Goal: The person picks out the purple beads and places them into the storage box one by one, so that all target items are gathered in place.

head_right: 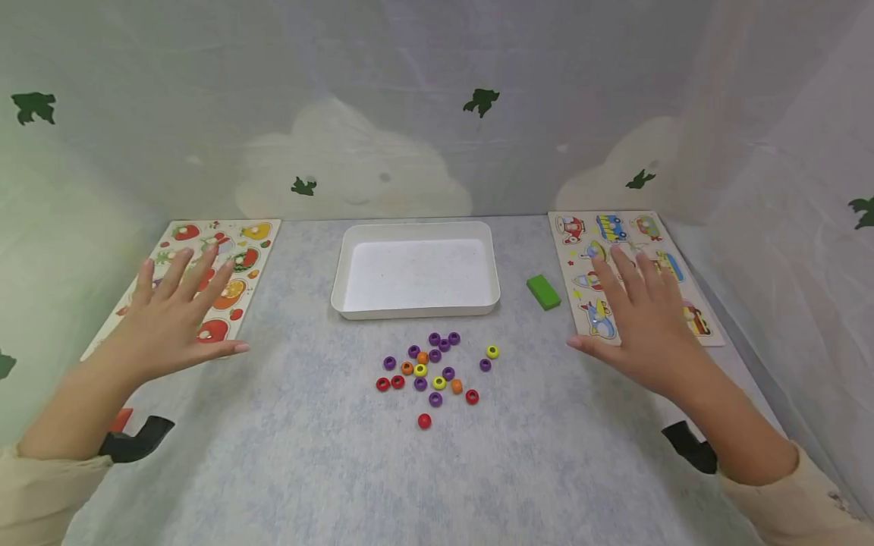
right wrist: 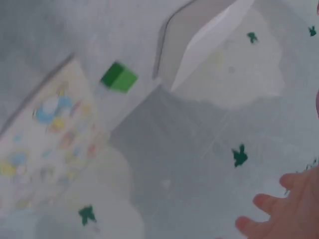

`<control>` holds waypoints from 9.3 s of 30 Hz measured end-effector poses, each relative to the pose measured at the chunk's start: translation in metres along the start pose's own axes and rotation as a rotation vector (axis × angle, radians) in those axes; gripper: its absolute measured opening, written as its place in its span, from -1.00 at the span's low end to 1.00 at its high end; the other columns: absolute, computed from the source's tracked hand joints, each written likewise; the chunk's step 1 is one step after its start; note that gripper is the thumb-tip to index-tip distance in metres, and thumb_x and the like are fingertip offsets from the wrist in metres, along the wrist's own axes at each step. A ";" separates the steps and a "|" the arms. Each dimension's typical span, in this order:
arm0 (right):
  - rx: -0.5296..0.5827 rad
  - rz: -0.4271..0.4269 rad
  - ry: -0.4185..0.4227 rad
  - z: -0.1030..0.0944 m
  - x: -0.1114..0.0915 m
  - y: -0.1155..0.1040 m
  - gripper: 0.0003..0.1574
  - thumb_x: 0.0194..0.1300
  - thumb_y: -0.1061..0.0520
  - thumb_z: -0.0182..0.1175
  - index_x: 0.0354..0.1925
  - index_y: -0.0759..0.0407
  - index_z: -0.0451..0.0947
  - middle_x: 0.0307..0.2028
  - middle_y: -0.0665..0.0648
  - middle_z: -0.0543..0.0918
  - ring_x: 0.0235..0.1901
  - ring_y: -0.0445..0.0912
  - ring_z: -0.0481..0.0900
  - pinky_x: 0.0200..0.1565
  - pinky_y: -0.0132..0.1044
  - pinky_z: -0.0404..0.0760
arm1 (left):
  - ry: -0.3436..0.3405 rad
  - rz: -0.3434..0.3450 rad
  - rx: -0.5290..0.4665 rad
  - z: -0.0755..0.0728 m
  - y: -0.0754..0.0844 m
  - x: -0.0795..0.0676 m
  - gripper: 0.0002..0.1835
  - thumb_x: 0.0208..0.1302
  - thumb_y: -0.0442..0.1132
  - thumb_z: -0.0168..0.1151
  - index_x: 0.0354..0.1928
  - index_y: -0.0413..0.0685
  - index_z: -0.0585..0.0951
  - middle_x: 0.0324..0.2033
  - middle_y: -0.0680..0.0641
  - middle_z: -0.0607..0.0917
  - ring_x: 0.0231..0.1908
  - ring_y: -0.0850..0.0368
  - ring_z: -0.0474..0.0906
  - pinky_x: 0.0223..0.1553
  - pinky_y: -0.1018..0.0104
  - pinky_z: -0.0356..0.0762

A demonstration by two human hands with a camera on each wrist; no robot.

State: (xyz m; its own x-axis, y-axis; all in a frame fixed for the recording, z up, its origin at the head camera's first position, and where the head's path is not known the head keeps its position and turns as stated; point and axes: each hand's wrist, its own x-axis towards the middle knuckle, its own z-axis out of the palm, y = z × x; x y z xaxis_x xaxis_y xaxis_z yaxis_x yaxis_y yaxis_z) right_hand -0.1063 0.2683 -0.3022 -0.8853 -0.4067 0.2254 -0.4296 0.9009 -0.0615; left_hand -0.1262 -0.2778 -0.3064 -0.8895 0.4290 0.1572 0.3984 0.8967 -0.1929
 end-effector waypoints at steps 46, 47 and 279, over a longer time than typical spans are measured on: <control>0.744 -0.043 -0.017 0.111 0.061 -0.070 -0.72 0.03 0.21 0.13 -0.19 0.12 0.47 -0.30 -0.06 0.49 -0.31 -0.24 0.44 -0.25 -0.43 0.47 | -0.163 -0.242 -1.030 0.109 0.066 0.094 -0.03 -0.18 0.16 0.17 0.25 -0.04 -0.06 0.21 -0.07 0.01 0.16 0.11 -0.02 0.10 0.31 0.08; 0.750 -0.041 0.000 0.108 0.068 -0.069 -0.72 0.04 0.20 0.12 -0.19 0.11 0.47 -0.29 -0.05 0.48 -0.31 -0.23 0.44 -0.24 -0.44 0.47 | -0.169 -0.246 -1.037 0.108 0.066 0.094 -0.02 -0.18 0.15 0.18 0.25 -0.05 -0.06 0.20 -0.08 0.01 0.15 0.10 0.00 0.10 0.31 0.08; 0.765 0.211 -0.158 0.154 0.174 -0.067 -0.60 0.05 0.12 0.13 -0.09 0.13 0.37 -0.14 0.09 0.43 -0.16 -0.09 0.36 -0.10 -0.26 0.37 | -0.112 -0.297 -1.244 0.125 0.068 0.095 -0.05 -0.19 0.06 0.23 0.24 0.01 -0.03 0.20 -0.04 0.03 0.15 0.21 -0.01 0.11 0.37 0.05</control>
State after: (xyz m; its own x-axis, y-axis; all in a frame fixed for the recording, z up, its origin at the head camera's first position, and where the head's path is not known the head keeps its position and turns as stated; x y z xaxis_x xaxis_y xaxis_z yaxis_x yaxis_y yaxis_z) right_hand -0.2588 0.1145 -0.4086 -0.9516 -0.3074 -0.0017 -0.2026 0.6312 -0.7487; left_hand -0.2112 -0.1898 -0.4261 -0.9694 0.2389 -0.0557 0.0679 0.4793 0.8750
